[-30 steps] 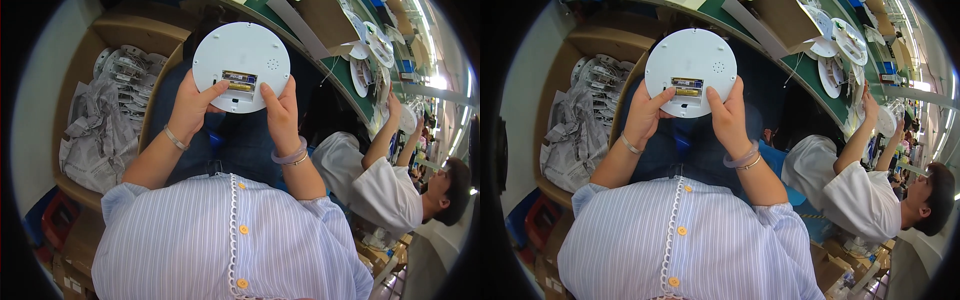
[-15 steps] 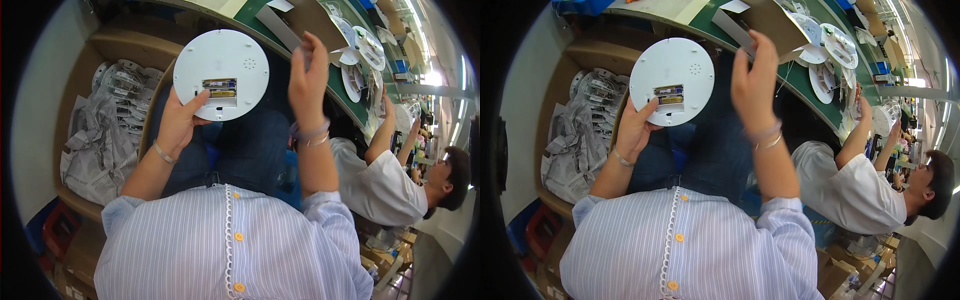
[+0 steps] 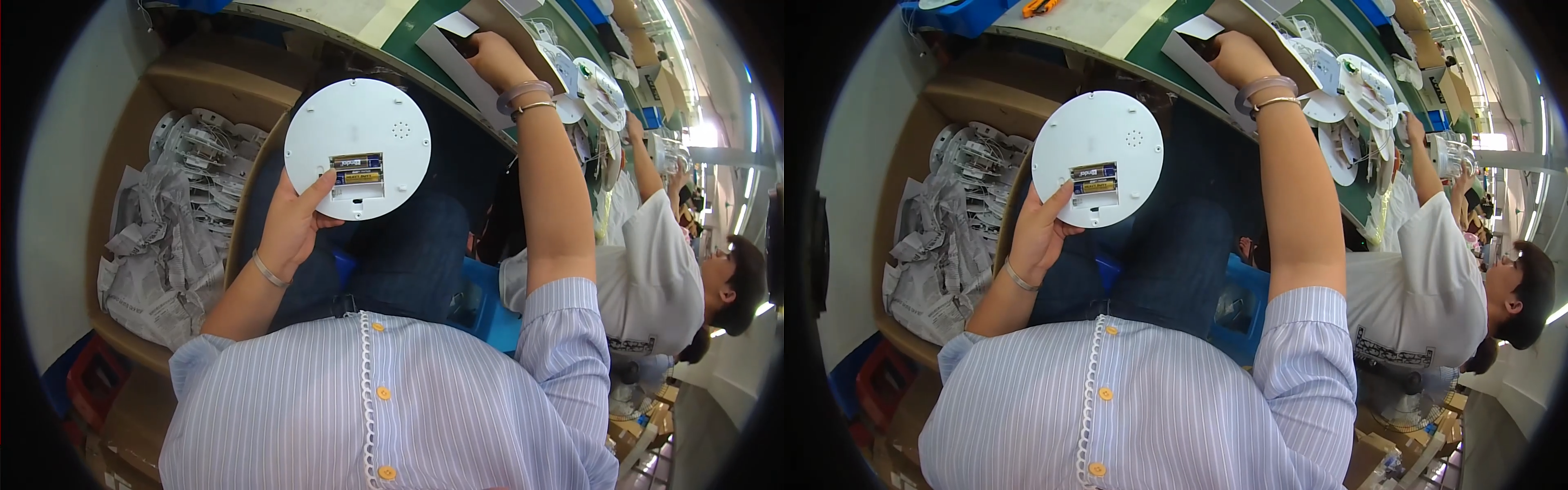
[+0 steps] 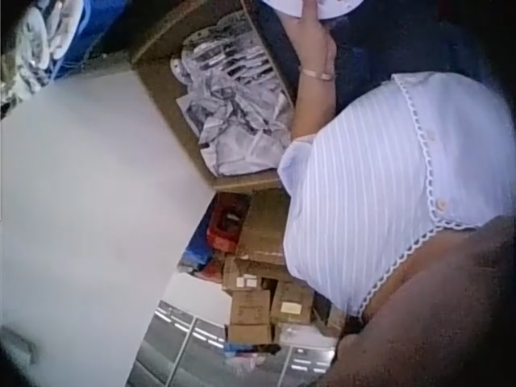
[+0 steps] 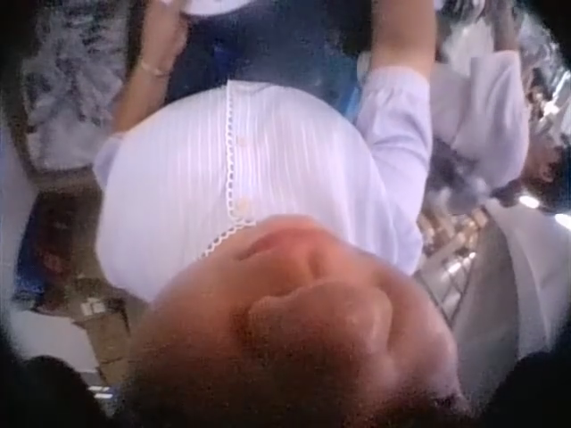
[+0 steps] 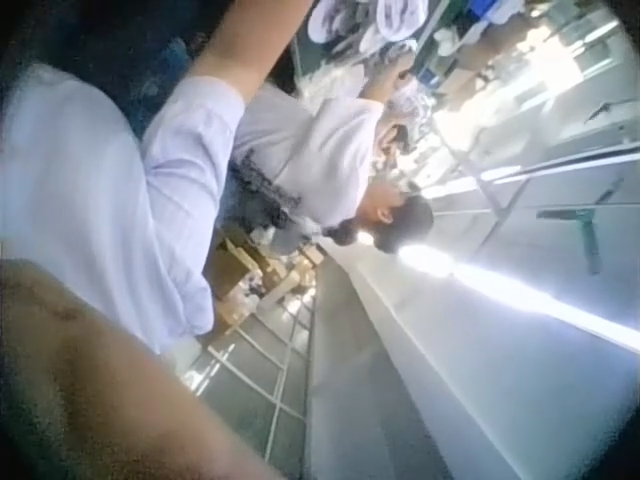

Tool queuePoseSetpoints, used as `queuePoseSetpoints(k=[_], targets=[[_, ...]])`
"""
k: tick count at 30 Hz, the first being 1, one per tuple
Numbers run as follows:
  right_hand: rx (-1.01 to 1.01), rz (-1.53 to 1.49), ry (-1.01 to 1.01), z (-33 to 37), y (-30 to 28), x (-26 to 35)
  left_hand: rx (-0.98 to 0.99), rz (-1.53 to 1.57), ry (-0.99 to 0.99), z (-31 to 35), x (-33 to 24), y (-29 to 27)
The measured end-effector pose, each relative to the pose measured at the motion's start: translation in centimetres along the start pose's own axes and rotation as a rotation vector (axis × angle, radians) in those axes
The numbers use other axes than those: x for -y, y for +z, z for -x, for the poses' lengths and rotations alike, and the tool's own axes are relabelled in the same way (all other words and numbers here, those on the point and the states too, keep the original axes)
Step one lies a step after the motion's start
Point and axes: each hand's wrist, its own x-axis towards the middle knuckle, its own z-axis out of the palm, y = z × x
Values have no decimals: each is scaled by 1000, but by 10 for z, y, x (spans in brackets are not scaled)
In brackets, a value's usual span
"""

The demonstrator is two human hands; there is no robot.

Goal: Testing LED light fixtures by inserting batteries and checking for illumination on a factory assembly line.

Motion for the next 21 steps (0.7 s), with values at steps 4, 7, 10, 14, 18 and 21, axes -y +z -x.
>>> queuePoseSetpoints(k=[4, 7, 10, 14, 18, 21], targets=[[30, -81, -170, 0, -5, -15, 41, 137, -106, 1, -3, 0], [20, -142, -188, 20, -22, -3, 95, 235, -146, 1, -5, -5], [-190, 112, -290, 42, -38, -7, 112, 135, -135, 4, -6, 2], [-358, -296, -232, 79, -28, 11, 108, 117, -120, 7, -2, 7], [-211, -982, -188, 129, -9, 45, 65, 79, -100, 5, 4, 9], [-195, -1234, -106, 163, 13, 61, 75, 63, -98, 6, 7, 16]])
